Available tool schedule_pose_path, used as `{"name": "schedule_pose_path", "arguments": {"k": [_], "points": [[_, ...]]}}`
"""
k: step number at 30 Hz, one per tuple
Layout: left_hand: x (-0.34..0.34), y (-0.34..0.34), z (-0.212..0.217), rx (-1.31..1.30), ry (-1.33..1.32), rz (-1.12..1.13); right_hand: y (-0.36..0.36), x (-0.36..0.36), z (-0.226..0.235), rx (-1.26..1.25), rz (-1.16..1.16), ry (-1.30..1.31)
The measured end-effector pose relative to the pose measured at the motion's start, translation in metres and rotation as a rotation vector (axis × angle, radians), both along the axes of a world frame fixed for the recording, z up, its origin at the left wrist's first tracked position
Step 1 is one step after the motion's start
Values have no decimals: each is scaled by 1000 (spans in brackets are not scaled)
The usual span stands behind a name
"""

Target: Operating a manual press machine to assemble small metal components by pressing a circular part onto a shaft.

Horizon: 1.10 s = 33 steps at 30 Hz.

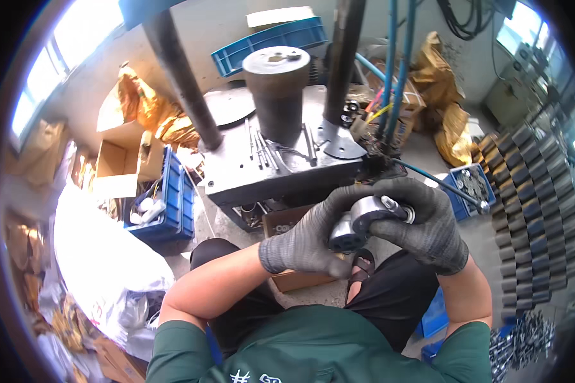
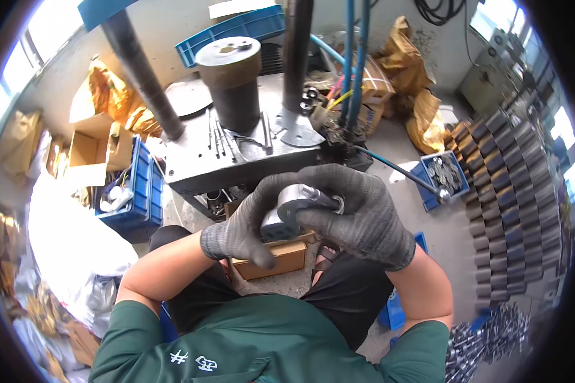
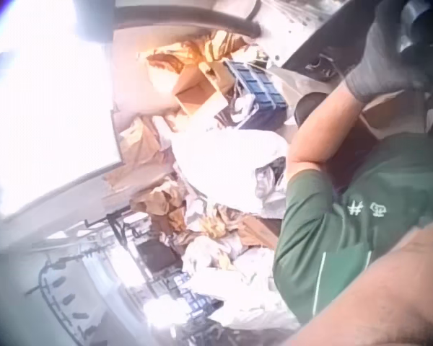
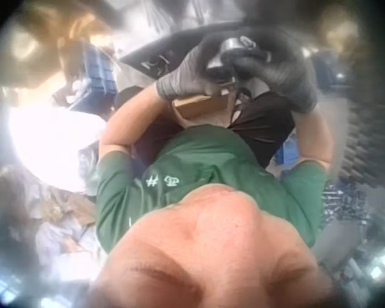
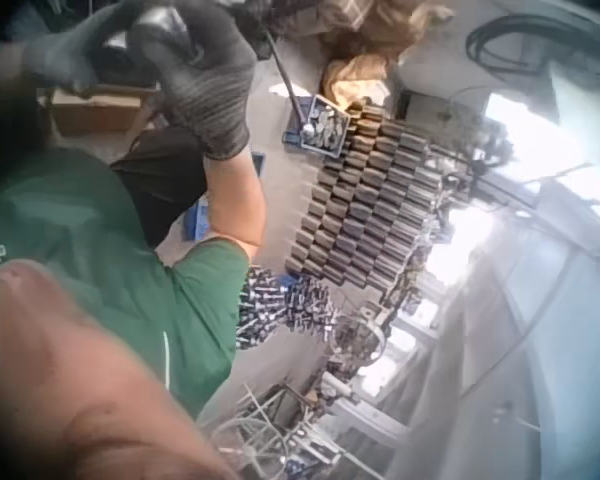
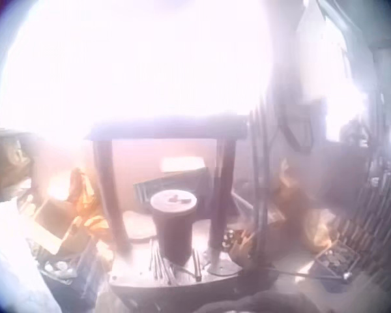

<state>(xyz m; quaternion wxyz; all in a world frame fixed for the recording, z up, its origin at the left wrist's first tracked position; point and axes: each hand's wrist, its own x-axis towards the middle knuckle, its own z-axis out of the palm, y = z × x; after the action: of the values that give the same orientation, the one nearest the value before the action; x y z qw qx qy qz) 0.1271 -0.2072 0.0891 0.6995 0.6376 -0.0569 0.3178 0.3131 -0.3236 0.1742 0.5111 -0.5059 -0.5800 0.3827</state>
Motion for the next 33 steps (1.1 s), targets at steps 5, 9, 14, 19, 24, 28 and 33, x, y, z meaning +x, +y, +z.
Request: {"name": "schedule_pose_path", "arguments": {"k": [5,9,14,19,24,28,33], "points": [[-27,52,-16,-165,386,200,95,-12,-45,-109,3,7],[-39,57,-38,-180,685,177,112,-19,-86,-248,37,-27],[-56,46,-61,-157,769,39,96,-22,-94,-106,186,-347],[-67,32,-79,-889,714,-62,113,-6,-105,210,-135,-622],[-75,40,-92,-750,855,164,138,58,-110,106,-372,1],[-86,77,-84,-49,984,356,138,64,-127,9,-367,257],[-103,120,-74,112,825,688,135,41,-139,-14,-255,221]]}}
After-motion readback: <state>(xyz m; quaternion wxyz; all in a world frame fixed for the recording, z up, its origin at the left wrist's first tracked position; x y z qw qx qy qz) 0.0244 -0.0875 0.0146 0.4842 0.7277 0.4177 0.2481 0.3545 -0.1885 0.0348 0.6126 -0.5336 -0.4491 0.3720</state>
